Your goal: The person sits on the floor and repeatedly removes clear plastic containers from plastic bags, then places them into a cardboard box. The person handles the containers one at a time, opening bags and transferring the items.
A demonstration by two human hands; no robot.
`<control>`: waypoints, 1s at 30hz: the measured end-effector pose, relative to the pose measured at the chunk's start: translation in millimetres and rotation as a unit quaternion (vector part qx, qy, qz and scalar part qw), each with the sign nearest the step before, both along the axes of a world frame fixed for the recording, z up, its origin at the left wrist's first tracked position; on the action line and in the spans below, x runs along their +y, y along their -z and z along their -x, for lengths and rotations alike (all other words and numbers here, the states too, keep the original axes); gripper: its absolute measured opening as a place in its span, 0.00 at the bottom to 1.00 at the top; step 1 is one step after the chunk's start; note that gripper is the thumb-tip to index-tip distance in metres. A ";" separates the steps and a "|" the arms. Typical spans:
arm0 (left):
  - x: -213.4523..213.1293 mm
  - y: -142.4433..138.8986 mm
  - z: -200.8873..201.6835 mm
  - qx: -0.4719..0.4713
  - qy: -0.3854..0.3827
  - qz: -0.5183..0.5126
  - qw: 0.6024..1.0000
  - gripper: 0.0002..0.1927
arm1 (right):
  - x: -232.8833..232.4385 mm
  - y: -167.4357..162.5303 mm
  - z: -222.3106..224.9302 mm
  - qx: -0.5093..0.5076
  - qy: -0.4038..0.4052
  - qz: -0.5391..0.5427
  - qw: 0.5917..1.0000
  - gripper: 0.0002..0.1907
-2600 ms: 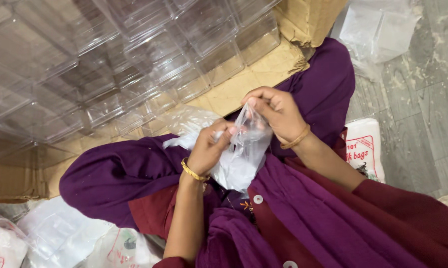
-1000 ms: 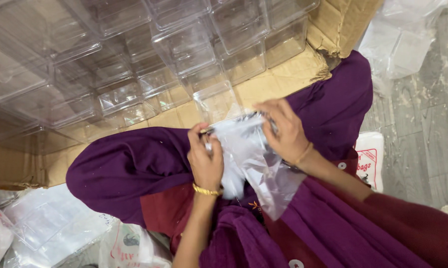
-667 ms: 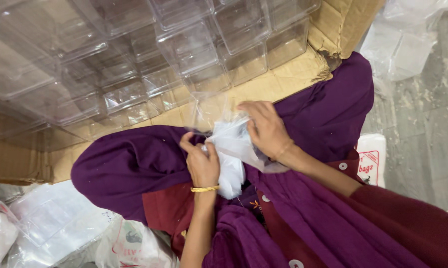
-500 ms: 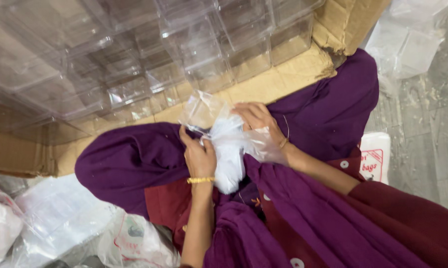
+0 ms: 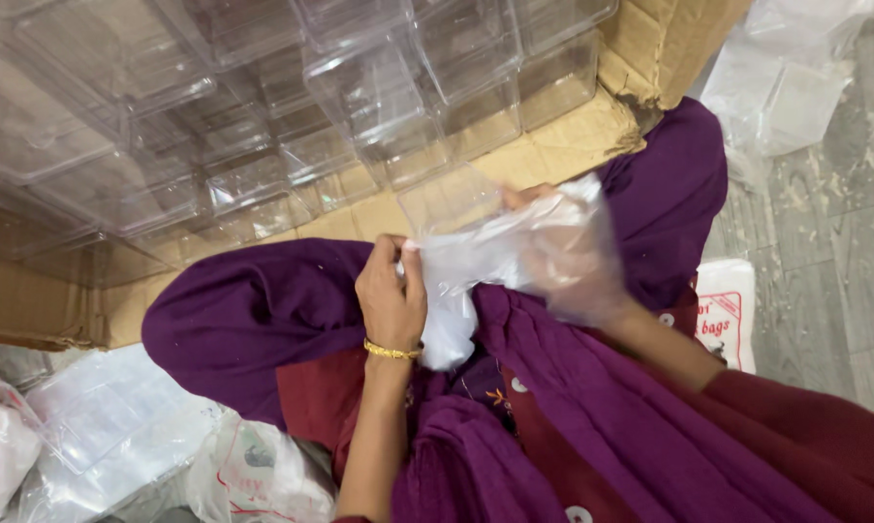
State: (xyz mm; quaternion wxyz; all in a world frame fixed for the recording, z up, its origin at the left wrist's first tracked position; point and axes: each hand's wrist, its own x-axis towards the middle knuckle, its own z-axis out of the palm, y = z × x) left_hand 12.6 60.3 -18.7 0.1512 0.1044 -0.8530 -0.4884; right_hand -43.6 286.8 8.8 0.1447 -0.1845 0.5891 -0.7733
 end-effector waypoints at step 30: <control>45.6 12.0 79.9 -0.067 0.144 -0.386 0.909 0.11 | 68.6 2.4 15.0 0.189 -0.004 -0.260 0.947 0.25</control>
